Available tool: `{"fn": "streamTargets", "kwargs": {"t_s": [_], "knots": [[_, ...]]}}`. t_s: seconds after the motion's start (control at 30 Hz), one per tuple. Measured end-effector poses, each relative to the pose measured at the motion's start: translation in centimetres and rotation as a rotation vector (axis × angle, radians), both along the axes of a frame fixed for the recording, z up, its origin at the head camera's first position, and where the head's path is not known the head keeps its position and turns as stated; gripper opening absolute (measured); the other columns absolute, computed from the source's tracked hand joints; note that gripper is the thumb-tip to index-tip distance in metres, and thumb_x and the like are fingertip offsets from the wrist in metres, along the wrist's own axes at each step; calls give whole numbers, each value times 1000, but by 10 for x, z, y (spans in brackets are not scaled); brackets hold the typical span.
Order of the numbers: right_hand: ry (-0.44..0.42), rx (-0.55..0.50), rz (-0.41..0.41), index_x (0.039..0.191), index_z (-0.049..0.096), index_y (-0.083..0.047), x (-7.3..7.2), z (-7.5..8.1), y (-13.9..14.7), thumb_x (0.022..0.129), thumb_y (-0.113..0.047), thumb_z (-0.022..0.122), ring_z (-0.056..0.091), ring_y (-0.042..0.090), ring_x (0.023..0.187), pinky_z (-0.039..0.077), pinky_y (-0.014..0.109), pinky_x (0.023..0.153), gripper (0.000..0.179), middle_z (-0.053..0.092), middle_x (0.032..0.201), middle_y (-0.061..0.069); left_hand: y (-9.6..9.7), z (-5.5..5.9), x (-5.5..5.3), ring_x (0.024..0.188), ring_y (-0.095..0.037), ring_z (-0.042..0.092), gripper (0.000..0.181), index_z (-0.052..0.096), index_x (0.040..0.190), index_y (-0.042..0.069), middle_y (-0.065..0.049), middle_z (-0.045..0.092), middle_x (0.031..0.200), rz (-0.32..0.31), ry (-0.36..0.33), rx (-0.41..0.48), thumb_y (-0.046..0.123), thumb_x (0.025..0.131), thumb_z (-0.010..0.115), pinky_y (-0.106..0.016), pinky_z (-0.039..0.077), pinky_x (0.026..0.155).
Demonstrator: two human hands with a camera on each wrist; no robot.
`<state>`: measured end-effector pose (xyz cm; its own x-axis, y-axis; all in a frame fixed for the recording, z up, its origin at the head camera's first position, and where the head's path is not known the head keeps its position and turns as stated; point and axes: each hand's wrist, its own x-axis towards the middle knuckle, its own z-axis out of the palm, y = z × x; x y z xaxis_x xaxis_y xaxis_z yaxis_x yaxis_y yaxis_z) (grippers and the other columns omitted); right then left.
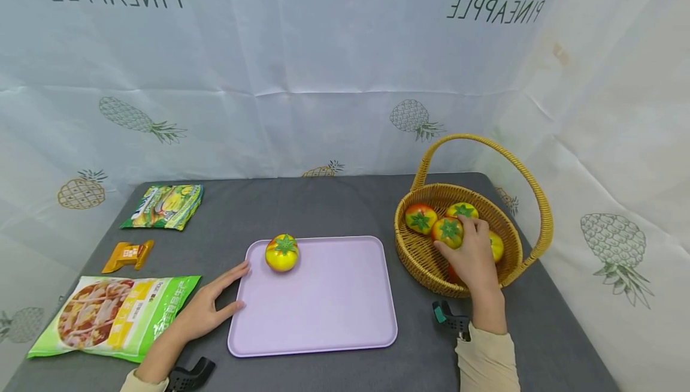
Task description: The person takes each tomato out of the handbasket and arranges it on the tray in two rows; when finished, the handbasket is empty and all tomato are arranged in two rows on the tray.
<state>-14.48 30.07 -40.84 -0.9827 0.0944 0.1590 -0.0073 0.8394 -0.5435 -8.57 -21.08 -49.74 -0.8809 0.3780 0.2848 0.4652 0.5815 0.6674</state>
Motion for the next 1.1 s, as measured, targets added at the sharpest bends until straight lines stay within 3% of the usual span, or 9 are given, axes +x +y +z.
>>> {"fn": "streamTargets", "kwargs": {"t_s": [0.23, 0.53, 0.8, 1.1], "knots": [[113, -52, 62, 137, 42, 0, 0, 5, -9, 81, -35, 74, 43, 42, 106, 40, 56, 79, 73, 40, 130, 27, -1, -1, 0, 135, 11, 23, 59, 47, 138, 3, -14, 44, 145, -9, 14, 7, 18, 85, 69, 1, 15, 103], [143, -197, 134, 139, 43, -6, 3, 10, -33, 77, -32, 79, 41, 42, 121, 35, 63, 94, 76, 41, 138, 22, -1, -2, 0, 135, 12, 23, 59, 47, 138, 3, -14, 45, 145, -7, 11, 3, 19, 85, 69, 1, 14, 103], [210, -228, 267, 134, 49, -9, 6, 9, -64, 72, -25, 83, 47, 33, 116, 40, 58, 94, 72, 48, 133, 15, -2, -3, 1, 135, 9, 26, 59, 47, 139, 5, -12, 45, 146, 5, -2, -15, 21, 86, 68, 0, 14, 103], [142, -268, 398, 135, 49, -13, 7, 0, -102, 71, -27, 84, 52, 27, 113, 45, 53, 93, 75, 51, 132, 9, -1, 0, 1, 136, 7, 27, 59, 47, 139, 5, -12, 45, 145, 5, 0, -11, 21, 86, 68, 0, 14, 103]]}}
